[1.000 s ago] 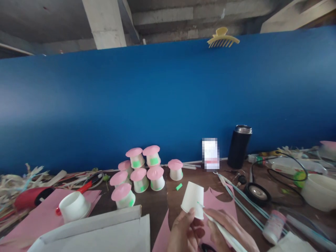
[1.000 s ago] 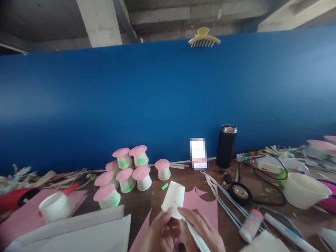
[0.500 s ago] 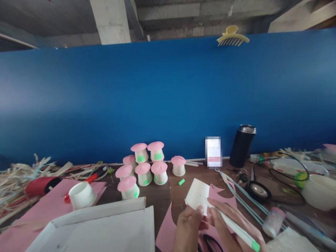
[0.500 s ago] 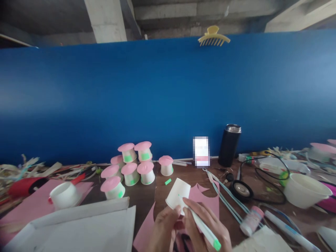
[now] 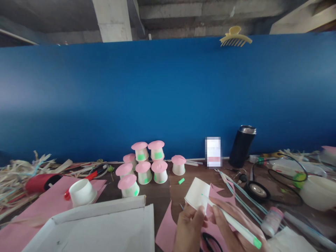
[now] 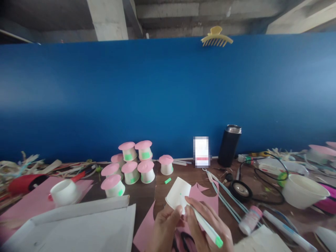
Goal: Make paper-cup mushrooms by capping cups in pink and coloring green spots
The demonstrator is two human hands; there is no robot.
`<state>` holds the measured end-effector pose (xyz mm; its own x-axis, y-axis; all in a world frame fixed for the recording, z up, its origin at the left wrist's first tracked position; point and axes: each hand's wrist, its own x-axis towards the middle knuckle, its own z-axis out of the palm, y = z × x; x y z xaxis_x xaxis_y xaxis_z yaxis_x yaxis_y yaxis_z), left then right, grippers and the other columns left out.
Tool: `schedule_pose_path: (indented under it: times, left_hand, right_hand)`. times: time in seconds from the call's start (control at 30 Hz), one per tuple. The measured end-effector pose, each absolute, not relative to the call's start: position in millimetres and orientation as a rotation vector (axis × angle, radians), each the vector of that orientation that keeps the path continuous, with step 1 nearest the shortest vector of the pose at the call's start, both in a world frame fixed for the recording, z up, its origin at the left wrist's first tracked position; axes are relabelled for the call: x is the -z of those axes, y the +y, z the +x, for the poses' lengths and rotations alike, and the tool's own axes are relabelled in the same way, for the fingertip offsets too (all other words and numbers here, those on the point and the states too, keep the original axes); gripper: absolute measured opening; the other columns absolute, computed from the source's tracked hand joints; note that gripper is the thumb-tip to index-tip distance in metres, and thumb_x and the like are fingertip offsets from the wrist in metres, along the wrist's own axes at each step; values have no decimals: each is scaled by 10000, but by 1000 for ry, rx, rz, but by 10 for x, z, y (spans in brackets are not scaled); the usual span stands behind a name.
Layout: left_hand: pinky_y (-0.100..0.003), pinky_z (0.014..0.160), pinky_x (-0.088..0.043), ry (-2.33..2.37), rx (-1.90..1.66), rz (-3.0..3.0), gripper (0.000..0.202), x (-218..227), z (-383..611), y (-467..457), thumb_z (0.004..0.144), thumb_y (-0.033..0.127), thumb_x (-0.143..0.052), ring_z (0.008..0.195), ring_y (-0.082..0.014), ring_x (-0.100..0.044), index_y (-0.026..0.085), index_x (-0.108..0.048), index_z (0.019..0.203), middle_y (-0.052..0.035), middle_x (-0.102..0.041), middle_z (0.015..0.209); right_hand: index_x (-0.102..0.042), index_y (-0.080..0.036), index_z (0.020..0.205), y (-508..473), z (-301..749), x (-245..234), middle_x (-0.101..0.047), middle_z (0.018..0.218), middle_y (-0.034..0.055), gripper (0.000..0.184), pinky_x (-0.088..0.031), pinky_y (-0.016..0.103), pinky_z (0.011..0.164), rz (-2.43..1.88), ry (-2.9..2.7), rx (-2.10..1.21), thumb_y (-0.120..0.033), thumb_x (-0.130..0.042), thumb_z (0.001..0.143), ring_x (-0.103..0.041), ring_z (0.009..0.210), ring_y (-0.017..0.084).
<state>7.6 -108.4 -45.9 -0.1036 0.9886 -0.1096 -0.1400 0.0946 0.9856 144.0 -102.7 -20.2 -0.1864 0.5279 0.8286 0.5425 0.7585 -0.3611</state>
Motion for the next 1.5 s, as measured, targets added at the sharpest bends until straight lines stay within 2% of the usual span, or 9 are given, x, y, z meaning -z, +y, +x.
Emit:
schedule_pose_path:
  times: [0.17, 0.43, 0.73, 0.93, 1.23, 1.5]
  left_hand:
    - [-287, 675, -375, 1328, -1242, 999, 350, 447, 69, -1086, 769, 459, -575, 663, -199, -546, 177, -670, 585, -52, -615, 652]
    - [-281, 671, -360, 1346, -1254, 987, 342, 447, 82, -1083, 770, 444, -581, 660, -202, -535, 186, -676, 566, -44, -602, 606]
    - [-296, 691, -361, 1398, -1204, 1026, 342, 400, 75, -1105, 794, 414, -555, 681, -214, -547, 193, -657, 554, -50, -601, 632]
    - [-307, 744, -369, 1386, -1223, 1039, 352, 398, 75, -1107, 794, 434, -559, 715, -222, -558, 198, -651, 549, -49, -598, 636]
    - [-292, 707, -391, 1376, -1170, 1115, 415, 380, 65, -1133, 801, 526, -494, 720, -203, -549, 181, -634, 618, -37, -585, 680]
    - [-281, 726, -398, 1349, -1186, 1217, 448, 387, 61, -1144, 816, 553, -462, 760, -195, -544, 180, -620, 625, -45, -590, 760]
  right_hand:
    - [-630, -174, 1050, -1032, 1450, 215, -719, 885, 49, 212, -570, 228, 672, -842, -1818, 25, -227, -564, 856, -699, 745, 149]
    - [-646, -168, 1006, -1032, 1444, 192, -721, 850, 49, 179, -577, 217, 636, -836, -1821, 34, -225, -559, 860, -696, 714, 140]
    - [-642, -159, 1031, -1011, 1460, 238, -720, 906, 56, 200, -580, 222, 670, -848, -1819, 57, -219, -579, 850, -700, 753, 146]
    - [-638, -157, 1044, -1025, 1453, 231, -720, 911, 51, 211, -573, 216, 692, -861, -1821, 40, -220, -581, 851, -700, 774, 142]
    - [-651, -180, 1039, -1006, 1481, 252, -724, 938, 47, 201, -568, 219, 727, -842, -1890, 135, -242, -548, 878, -700, 819, 141]
    - [-652, -167, 1005, -1027, 1460, 211, -731, 861, 47, 194, -570, 209, 674, -870, -1846, 94, -257, -523, 893, -700, 757, 134]
